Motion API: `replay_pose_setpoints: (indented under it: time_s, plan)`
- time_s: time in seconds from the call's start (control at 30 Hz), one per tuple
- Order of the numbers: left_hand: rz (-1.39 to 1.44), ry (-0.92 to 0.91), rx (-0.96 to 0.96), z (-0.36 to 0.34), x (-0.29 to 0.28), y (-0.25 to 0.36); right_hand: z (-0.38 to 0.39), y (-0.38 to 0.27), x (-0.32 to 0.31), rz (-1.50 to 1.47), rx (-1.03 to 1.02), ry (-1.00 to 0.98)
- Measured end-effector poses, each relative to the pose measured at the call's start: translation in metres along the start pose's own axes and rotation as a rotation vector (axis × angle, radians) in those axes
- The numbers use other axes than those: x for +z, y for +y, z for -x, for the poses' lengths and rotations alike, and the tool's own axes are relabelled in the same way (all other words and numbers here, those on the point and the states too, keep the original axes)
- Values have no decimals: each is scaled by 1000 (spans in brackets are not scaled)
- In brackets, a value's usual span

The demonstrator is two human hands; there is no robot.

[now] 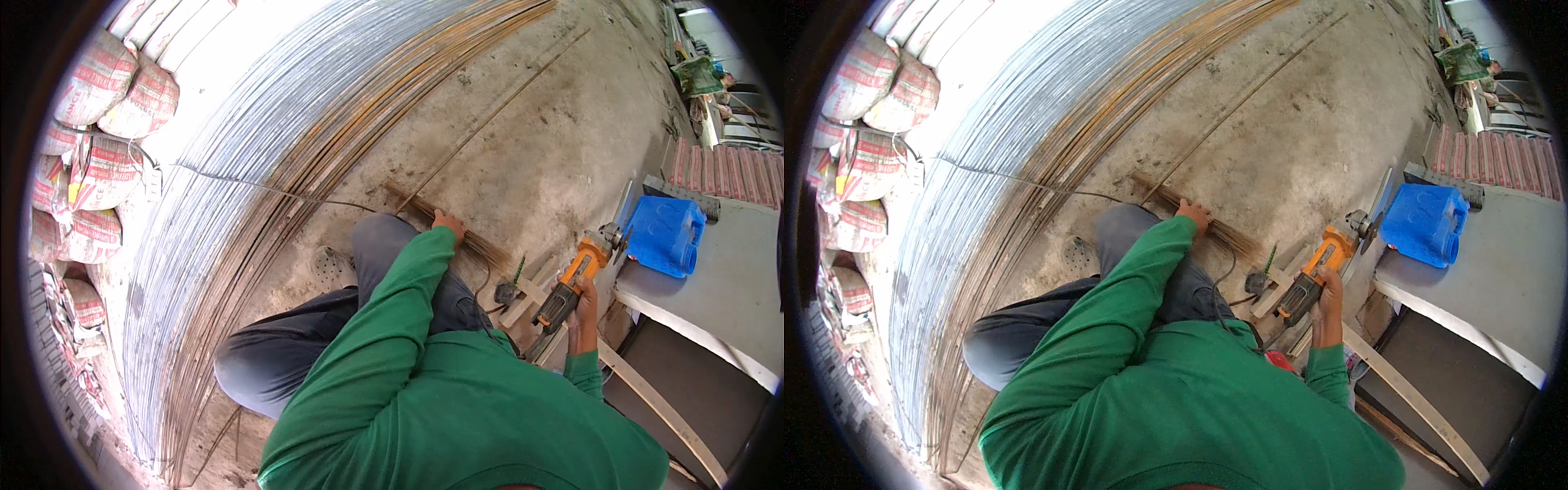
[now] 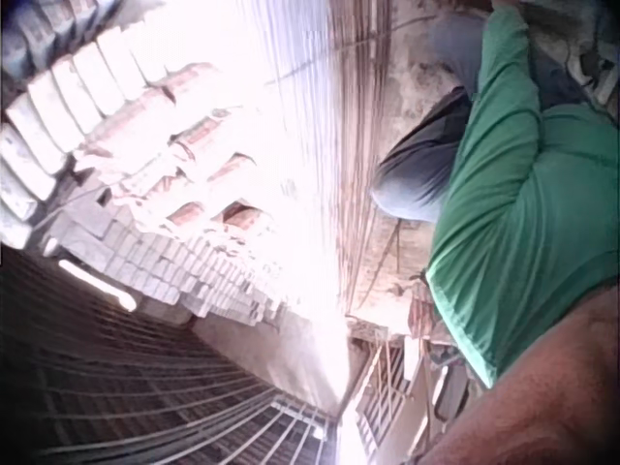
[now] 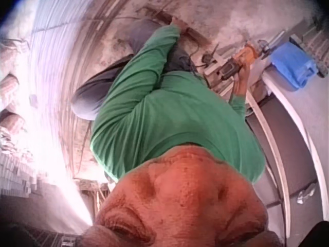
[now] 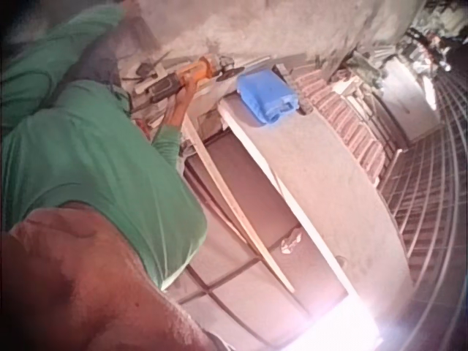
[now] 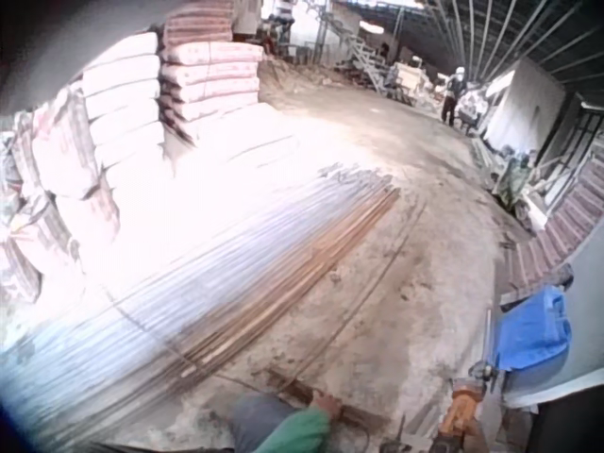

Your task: The person measures a bundle of metal rods with a tape measure, then uses an angle grinder to cut the rods to the desired length. The person repeats this process multiple times, creating a pile of cut metal rods.

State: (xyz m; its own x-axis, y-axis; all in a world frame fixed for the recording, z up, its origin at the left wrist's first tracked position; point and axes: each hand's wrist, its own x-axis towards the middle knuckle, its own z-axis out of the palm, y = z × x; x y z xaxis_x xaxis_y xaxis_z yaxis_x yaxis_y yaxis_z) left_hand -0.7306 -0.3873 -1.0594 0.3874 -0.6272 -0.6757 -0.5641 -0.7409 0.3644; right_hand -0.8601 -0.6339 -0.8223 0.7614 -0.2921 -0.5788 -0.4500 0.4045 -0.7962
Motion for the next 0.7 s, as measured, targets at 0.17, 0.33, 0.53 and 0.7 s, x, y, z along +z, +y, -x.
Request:
replay_pose_setpoints:
  time_s: [0.17,0.33,0.53,0.7]
  plan:
    - [76,-118,-10,-3,-7,-8,-14,-8,22,35,27,-71]
    - [73,-91,-7,2,0,-6,-19,-15,45,165,12,-145]
    - [92,-158,40,10,-6,-9,-31,-12,56,240,18,-226]
    - [611,242,-54,41,-29,-11,-50,-4,94,205,-16,-213]
